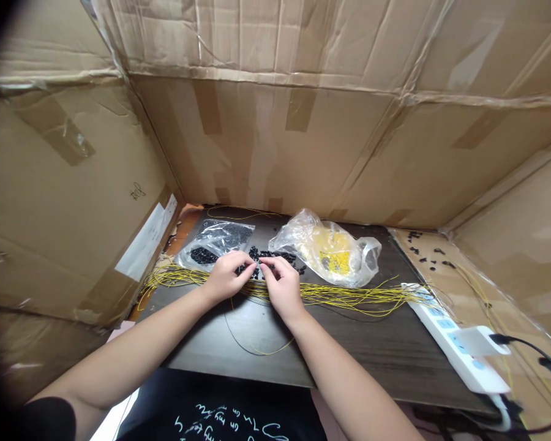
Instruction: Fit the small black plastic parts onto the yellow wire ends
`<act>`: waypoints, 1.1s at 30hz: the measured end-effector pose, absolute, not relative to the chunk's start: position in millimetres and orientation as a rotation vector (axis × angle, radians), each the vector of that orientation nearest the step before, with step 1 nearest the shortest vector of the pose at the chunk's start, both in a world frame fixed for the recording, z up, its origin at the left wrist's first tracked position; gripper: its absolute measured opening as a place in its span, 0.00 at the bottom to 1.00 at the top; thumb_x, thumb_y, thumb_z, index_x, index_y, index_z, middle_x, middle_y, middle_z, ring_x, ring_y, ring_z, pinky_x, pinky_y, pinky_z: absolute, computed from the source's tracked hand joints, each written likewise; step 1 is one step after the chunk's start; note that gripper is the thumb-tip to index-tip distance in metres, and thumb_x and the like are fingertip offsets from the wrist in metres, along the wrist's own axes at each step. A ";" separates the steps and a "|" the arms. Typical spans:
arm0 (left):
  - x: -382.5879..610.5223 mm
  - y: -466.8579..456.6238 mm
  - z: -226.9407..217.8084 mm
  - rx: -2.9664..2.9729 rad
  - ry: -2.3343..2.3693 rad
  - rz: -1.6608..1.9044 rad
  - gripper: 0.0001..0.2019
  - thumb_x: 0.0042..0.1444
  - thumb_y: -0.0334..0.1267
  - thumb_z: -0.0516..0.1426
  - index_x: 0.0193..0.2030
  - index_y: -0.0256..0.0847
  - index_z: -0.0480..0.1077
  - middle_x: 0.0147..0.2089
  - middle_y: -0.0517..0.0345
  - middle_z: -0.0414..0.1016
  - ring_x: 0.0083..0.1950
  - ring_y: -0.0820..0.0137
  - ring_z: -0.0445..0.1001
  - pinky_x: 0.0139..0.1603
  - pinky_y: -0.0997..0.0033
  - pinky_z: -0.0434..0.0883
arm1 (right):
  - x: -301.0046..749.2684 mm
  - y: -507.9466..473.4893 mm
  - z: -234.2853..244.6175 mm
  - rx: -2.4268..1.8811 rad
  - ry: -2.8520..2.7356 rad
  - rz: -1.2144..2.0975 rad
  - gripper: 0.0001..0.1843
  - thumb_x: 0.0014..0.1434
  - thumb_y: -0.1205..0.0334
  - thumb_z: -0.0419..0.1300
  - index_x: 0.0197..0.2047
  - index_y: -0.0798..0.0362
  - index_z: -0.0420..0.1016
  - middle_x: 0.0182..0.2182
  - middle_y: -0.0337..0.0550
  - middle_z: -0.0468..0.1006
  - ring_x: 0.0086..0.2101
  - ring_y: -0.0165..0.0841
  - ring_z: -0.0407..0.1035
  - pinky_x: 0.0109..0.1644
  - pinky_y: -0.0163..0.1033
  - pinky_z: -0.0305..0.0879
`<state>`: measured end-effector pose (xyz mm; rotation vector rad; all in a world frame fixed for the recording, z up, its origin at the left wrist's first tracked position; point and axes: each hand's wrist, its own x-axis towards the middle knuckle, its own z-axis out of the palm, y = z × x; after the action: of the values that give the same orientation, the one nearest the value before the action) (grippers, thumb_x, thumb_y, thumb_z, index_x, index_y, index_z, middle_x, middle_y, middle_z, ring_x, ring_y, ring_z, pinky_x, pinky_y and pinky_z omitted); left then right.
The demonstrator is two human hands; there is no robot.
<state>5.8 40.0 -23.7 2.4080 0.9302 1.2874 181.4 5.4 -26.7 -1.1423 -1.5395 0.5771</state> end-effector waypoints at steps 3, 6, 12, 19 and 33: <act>6.4 40.1 -23.9 2.415 0.907 1.285 0.10 0.67 0.37 0.55 0.34 0.41 0.73 0.35 0.56 0.79 0.37 0.68 0.76 0.44 0.64 0.69 | 179.3 5.0 -25.9 -1.133 -1.563 0.579 0.11 0.65 0.56 0.60 0.43 0.51 0.82 0.36 0.44 0.78 0.32 0.32 0.69 0.35 0.38 0.66; 6.2 40.2 -23.5 2.398 0.921 1.268 0.10 0.67 0.39 0.55 0.35 0.41 0.73 0.36 0.56 0.80 0.38 0.68 0.76 0.45 0.64 0.69 | 178.0 5.2 -26.3 -1.139 -1.565 0.579 0.11 0.65 0.56 0.60 0.44 0.51 0.82 0.37 0.44 0.78 0.31 0.32 0.69 0.35 0.39 0.66; 6.3 38.1 -21.1 2.361 0.985 1.243 0.08 0.67 0.40 0.56 0.40 0.41 0.74 0.38 0.55 0.80 0.40 0.67 0.76 0.47 0.64 0.70 | 182.5 10.2 -31.8 -1.165 -1.463 0.583 0.12 0.65 0.54 0.61 0.45 0.51 0.81 0.39 0.44 0.78 0.31 0.31 0.68 0.36 0.39 0.66; 5.6 39.4 -22.3 2.385 1.011 1.241 0.08 0.67 0.36 0.55 0.37 0.40 0.73 0.35 0.56 0.78 0.37 0.68 0.75 0.44 0.65 0.69 | 182.1 8.7 -28.7 -1.138 -1.517 0.502 0.11 0.66 0.56 0.61 0.45 0.51 0.82 0.40 0.45 0.78 0.38 0.34 0.72 0.40 0.40 0.69; 5.6 38.5 -20.7 2.258 1.004 1.342 0.10 0.66 0.39 0.55 0.35 0.41 0.74 0.33 0.57 0.78 0.36 0.68 0.75 0.42 0.66 0.70 | 185.7 12.2 -30.3 -1.177 -1.635 0.340 0.10 0.66 0.55 0.60 0.37 0.51 0.78 0.37 0.45 0.78 0.38 0.36 0.72 0.45 0.43 0.71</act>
<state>5.6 38.5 -20.7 2.2576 1.0044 1.3421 185.7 12.2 -30.3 -1.1768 -1.6350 0.3396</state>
